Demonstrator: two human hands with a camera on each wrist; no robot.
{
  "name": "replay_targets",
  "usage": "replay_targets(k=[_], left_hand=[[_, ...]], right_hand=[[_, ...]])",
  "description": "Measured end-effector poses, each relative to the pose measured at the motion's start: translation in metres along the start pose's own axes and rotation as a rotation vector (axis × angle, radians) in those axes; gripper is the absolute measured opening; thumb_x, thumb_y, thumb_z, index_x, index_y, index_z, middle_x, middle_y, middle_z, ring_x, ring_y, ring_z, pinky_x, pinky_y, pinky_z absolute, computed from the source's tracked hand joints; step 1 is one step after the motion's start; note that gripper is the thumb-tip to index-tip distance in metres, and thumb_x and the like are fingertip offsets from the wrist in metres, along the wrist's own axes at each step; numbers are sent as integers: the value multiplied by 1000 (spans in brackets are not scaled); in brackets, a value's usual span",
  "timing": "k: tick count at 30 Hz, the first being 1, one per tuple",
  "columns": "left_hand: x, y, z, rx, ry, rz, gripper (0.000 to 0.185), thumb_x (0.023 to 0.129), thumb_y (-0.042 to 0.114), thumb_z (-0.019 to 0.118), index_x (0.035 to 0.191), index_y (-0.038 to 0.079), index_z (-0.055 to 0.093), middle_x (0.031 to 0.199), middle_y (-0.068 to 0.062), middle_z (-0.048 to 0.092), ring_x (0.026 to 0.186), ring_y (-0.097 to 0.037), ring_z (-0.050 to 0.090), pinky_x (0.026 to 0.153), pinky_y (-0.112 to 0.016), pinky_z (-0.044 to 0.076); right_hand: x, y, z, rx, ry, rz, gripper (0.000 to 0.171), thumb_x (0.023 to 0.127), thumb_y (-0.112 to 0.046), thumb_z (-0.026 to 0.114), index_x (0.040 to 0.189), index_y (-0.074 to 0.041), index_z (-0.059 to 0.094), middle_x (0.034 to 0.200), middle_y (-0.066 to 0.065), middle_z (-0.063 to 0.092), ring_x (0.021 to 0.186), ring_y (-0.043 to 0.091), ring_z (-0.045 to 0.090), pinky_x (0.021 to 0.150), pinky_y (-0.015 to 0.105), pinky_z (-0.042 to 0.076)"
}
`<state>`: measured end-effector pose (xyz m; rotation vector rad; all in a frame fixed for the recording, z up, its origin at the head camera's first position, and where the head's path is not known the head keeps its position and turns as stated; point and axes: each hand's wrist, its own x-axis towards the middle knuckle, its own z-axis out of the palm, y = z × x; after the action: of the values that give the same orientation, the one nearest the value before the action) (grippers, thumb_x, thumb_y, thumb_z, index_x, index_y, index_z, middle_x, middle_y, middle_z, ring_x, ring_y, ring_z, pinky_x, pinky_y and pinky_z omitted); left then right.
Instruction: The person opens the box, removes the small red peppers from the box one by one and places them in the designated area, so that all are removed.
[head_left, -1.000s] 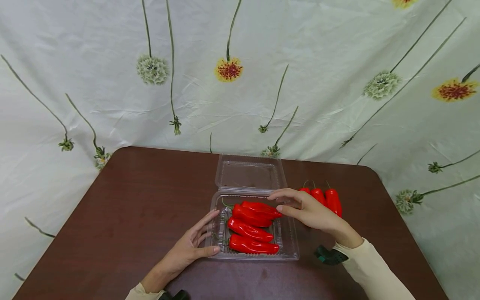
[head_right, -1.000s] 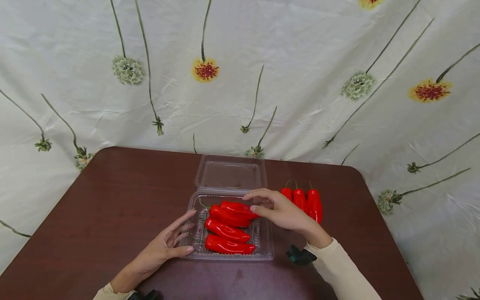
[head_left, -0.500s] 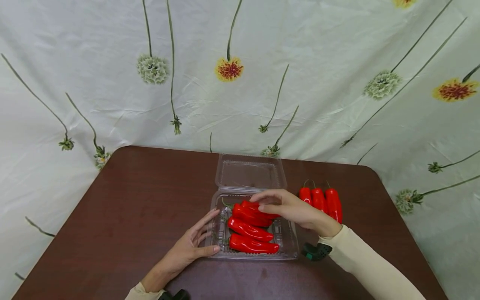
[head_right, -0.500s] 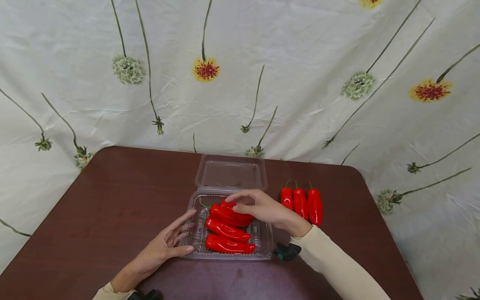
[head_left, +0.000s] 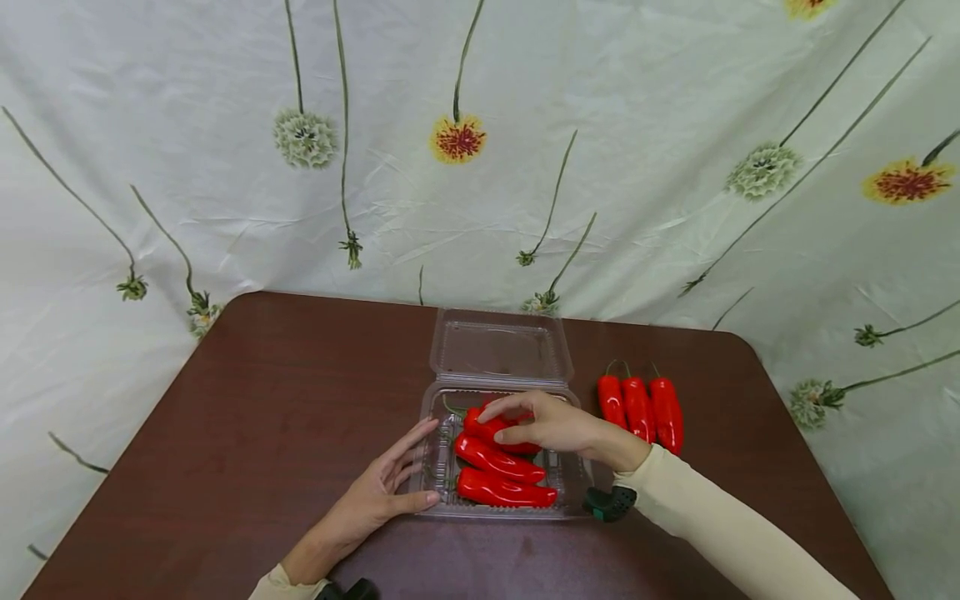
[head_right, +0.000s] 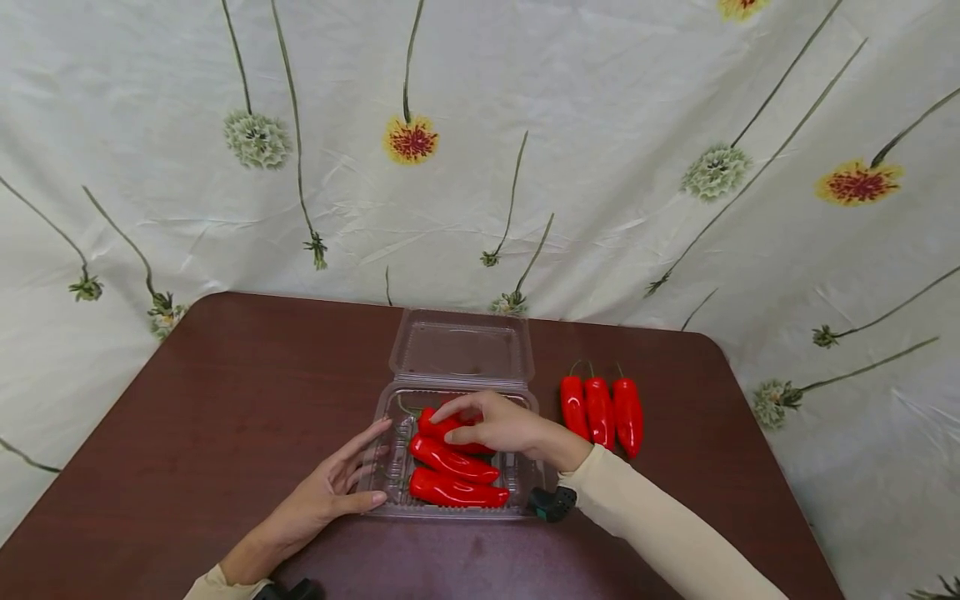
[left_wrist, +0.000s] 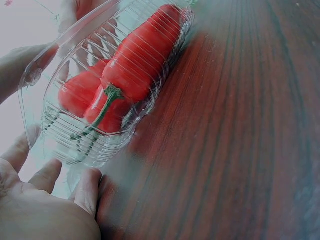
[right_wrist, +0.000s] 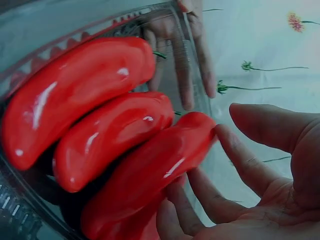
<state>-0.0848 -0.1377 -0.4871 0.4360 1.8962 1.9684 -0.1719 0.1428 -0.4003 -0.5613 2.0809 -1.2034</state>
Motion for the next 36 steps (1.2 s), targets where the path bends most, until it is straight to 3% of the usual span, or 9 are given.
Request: replay_targets(k=[5, 12, 17, 22, 30, 36], left_hand=[[0, 0, 0, -3, 8, -19, 86, 92, 6, 72, 161, 21, 23, 169, -1, 7, 150, -38, 18, 106, -8, 30], [2, 0, 0, -4, 11, -21, 87, 91, 5, 72, 161, 21, 23, 169, -1, 7, 150, -37, 19, 107, -9, 31], [2, 1, 0, -6, 10, -31, 87, 92, 6, 72, 161, 22, 22, 169, 0, 5, 150, -36, 19, 106, -8, 31], [1, 0, 0, -7, 8, -54, 87, 93, 7, 71, 161, 25, 21, 169, 2, 5, 151, -35, 17, 105, -7, 30], [0, -2, 1, -10, 8, -68, 86, 92, 8, 72, 161, 27, 23, 169, 3, 7, 151, -34, 19, 106, -8, 31], [2, -2, 1, -6, 6, -15, 87, 92, 5, 71, 161, 22, 22, 169, 0, 7, 150, -36, 20, 106, -8, 31]], right_hand=[[3, 2, 2, 19, -23, 0, 32, 95, -16, 69, 126, -19, 70, 128, 4, 64, 107, 24, 58, 82, 32, 53], [6, 0, 4, -106, -57, -39, 36, 94, -12, 68, 130, -20, 69, 147, 8, 51, 136, 29, 43, 106, 48, 46], [7, 0, 5, -200, -66, -60, 41, 94, -11, 68, 133, -20, 67, 149, 10, 47, 137, 31, 41, 108, 51, 44], [8, 2, 7, -190, -56, -62, 43, 93, -9, 69, 134, -20, 66, 147, 9, 49, 135, 30, 42, 109, 52, 44], [4, 3, 6, -114, -6, -46, 46, 90, -6, 72, 132, -21, 67, 144, 8, 53, 127, 28, 50, 104, 47, 49], [3, -3, 2, -2, 0, -7, 47, 90, 0, 70, 132, -21, 67, 140, 9, 53, 111, 29, 58, 80, 39, 59]])
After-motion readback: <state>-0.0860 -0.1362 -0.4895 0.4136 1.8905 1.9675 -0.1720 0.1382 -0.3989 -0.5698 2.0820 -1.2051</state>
